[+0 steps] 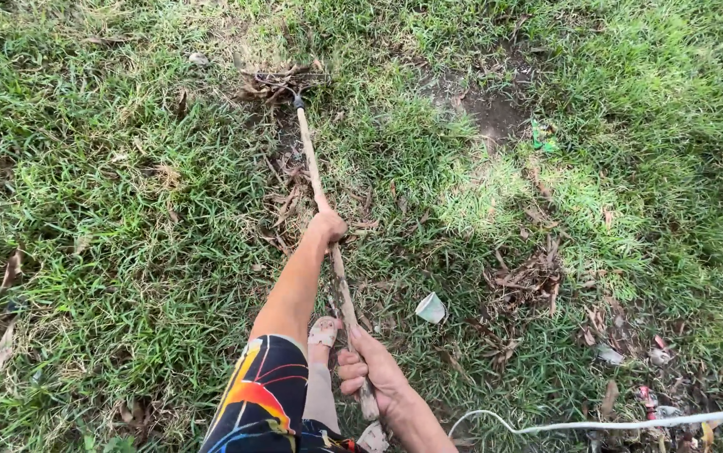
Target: Using a long wooden stick to rake and gather dried leaves and litter into a pile in a backyard.
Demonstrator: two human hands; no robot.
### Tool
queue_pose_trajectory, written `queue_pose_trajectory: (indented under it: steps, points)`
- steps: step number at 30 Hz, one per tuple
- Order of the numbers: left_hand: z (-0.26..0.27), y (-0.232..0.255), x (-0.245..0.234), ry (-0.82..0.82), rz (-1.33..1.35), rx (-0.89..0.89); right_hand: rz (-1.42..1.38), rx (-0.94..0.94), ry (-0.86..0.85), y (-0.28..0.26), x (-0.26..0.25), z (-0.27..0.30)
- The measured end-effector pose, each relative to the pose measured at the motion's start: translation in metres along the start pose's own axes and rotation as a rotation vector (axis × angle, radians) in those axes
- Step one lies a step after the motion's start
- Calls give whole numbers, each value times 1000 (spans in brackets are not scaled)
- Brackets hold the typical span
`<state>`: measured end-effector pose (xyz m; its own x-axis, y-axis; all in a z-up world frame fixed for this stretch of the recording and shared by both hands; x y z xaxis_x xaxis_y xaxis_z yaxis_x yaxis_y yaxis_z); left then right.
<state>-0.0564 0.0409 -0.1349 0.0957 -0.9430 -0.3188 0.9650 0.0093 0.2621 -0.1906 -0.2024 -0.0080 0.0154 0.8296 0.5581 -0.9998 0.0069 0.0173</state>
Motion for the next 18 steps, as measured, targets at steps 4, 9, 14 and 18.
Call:
queue_pose_trajectory:
  steps: [4,9,14,18]
  points:
    - [-2,-14,80,-57,-1057,336,74,16,-8,22,-54,49]
    - [60,-63,146,-161,-848,255,12,28,-82,59,-122,106]
    - [188,-121,193,-46,112,-30,28,84,-89,115,-210,162]
    - [179,-154,276,-295,-623,117,16,70,-96,147,-256,221]
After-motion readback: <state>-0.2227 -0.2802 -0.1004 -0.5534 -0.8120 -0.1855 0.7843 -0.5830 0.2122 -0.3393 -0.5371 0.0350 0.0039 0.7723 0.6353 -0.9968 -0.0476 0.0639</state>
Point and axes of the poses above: each hand's wrist, its own z-axis away from the middle knuckle, its own x-axis out of the palm, y = z × x, the point moved 7 cm from there along -z, towards the middle knuckle, and after that the axes turned 2 degrees about -x, right-handed, at the moved point
